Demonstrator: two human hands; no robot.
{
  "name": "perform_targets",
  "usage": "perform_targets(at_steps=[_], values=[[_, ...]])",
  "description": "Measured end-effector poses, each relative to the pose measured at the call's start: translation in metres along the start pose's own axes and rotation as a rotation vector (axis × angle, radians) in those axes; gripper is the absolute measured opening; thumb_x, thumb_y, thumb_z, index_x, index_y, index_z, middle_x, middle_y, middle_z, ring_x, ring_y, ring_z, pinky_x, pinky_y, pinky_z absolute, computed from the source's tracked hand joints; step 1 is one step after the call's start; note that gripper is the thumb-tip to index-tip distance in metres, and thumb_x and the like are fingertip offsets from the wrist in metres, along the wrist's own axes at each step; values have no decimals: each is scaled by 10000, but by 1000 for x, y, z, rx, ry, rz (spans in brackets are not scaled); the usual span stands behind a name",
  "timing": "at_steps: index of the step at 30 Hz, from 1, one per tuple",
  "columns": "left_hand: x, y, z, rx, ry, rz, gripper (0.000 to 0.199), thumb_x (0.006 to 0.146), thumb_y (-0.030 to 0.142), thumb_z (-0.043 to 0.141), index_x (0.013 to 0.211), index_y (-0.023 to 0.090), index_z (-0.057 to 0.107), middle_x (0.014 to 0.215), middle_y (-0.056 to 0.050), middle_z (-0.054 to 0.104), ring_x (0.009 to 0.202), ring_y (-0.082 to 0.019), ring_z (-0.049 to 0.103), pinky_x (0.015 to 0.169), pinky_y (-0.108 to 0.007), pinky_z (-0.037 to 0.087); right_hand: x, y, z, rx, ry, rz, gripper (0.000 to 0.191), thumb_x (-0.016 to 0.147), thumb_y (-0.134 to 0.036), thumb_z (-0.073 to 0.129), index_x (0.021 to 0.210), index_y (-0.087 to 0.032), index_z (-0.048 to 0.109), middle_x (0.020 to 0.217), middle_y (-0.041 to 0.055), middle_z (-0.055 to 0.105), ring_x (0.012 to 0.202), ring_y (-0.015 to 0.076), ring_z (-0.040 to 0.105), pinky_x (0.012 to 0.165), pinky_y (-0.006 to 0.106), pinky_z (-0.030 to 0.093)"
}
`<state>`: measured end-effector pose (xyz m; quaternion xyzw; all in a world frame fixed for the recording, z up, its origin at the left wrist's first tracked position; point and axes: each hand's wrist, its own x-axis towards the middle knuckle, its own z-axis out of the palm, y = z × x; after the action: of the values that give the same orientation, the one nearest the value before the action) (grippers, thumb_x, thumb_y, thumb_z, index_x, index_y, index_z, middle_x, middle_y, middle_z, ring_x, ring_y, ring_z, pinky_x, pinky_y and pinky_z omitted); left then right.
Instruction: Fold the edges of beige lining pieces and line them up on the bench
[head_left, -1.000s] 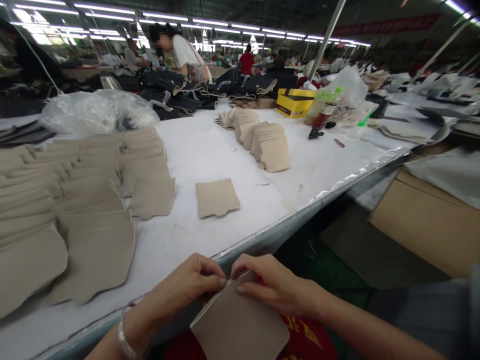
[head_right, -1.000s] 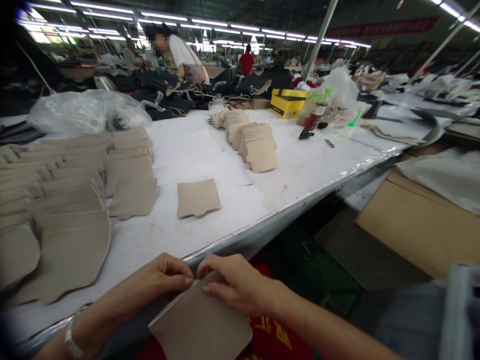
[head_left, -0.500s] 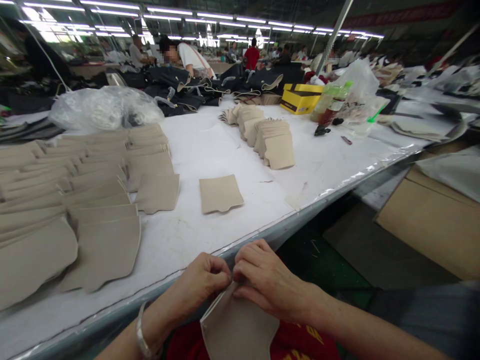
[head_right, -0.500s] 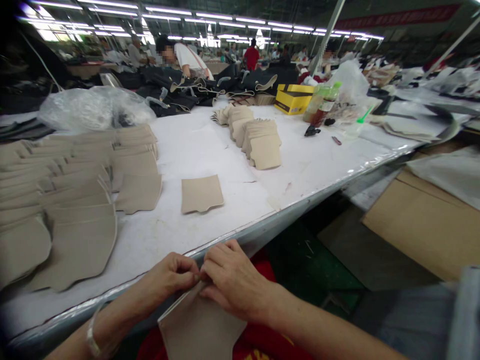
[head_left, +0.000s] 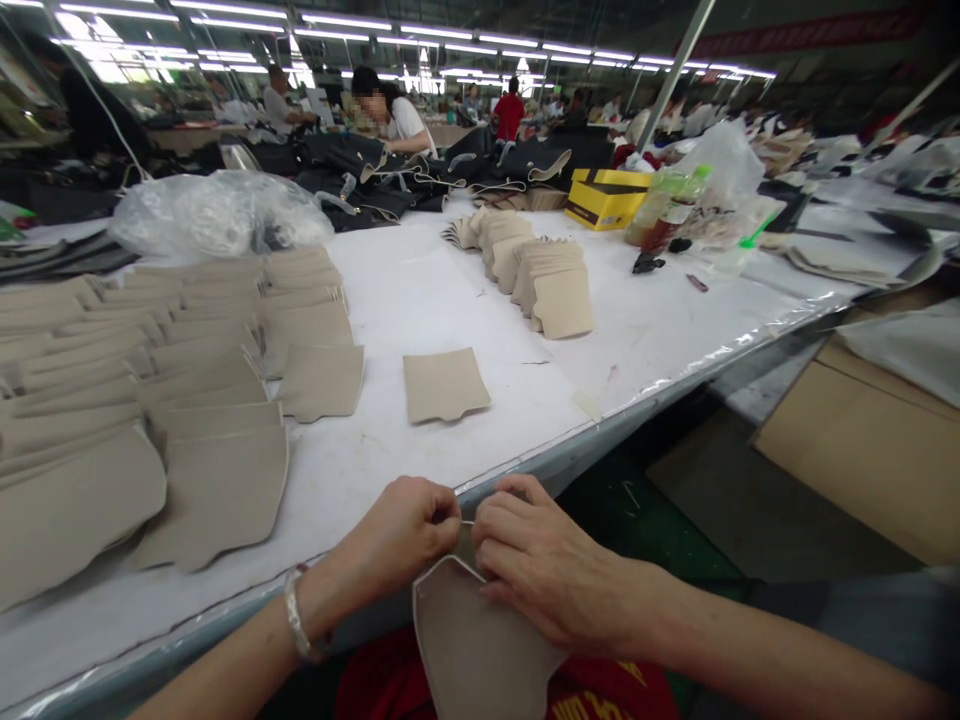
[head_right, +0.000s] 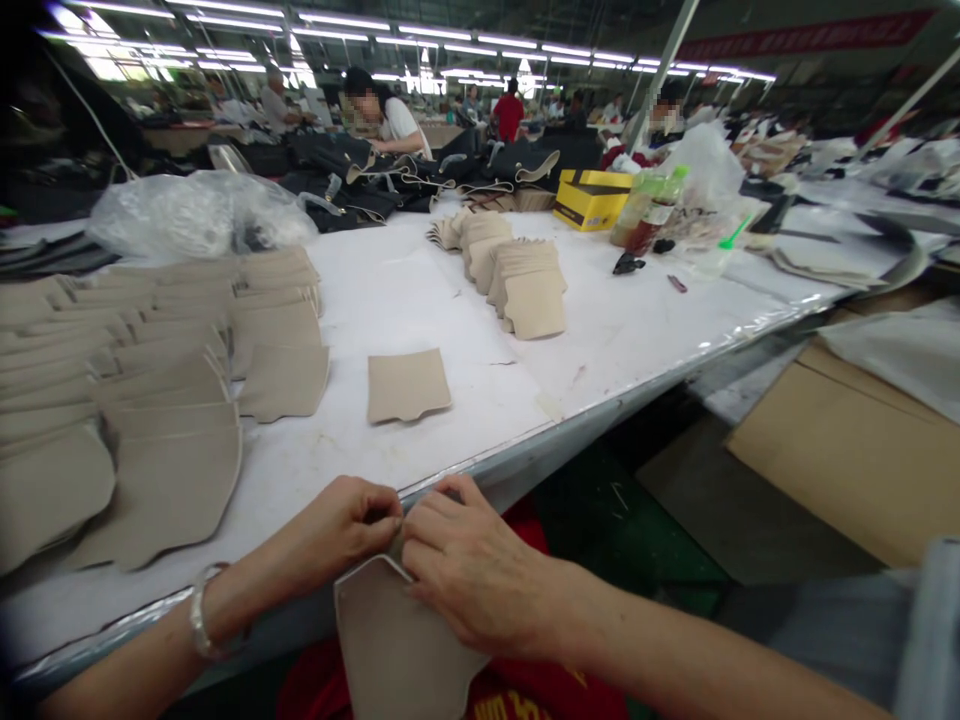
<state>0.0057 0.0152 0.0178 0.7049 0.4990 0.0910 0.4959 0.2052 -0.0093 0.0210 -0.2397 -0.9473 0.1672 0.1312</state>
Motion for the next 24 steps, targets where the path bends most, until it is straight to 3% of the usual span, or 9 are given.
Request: perform_targets(at_steps=[5, 10, 14, 19, 22, 24], values=[[3, 9, -13, -47, -91, 53, 135, 706, 195, 484, 607, 151, 562, 545, 65, 392, 548, -89, 309, 497, -219, 220, -8, -7, -38, 243, -80, 34, 113, 896, -175, 591, 809, -180, 519, 895, -1, 558, 958, 141, 519, 1145, 406, 116], [0, 9, -14, -148, -201, 66, 146, 738, 215, 509, 669, 137, 613, 561, 59, 456, 529, -80, 350, 485, -199, 254, -17, -2, -54, 480, -119, 39, 153, 875, -194, 646, 795, -183, 516, 920, -9, 532, 972, 120, 546, 1169, 393, 105], [4, 3, -4, -222, -230, 67, 159, 759, 226, 528, 696, 130, 638, 561, 59, 455, 523, -76, 354, 483, -195, 258, -21, 5, -44, 610, -31, 59, 180, 865, -243, 667, 769, -185, 526, 916, -19, 538, 944, 116, 564, 1173, 414, 88], [3, -1, 5, -312, -247, 71, 308, 850, 364, 519, 707, 124, 649, 581, 40, 479, 542, -90, 398, 505, -199, 316, -20, 9, -16, 580, 54, 112, 142, 906, -211, 578, 801, -195, 484, 900, -9, 546, 939, 130, 543, 1155, 437, 138], [-14, -5, 7, -358, -179, 55, 454, 938, 465, 383, 888, 124, 679, 740, -18, 611, 680, -138, 530, 649, -236, 433, -26, 11, 1, 548, 78, 183, 113, 926, -196, 528, 840, -203, 455, 859, -22, 531, 879, 128, 523, 1138, 442, 166], [-28, -10, 10, -363, -144, 33, 399, 912, 483, 488, 1072, 162, 660, 901, -30, 656, 814, -166, 563, 738, -250, 444, -30, 12, 9, 529, 83, 226, 124, 938, -214, 514, 835, -202, 446, 854, -22, 528, 854, 131, 509, 1117, 443, 192]])
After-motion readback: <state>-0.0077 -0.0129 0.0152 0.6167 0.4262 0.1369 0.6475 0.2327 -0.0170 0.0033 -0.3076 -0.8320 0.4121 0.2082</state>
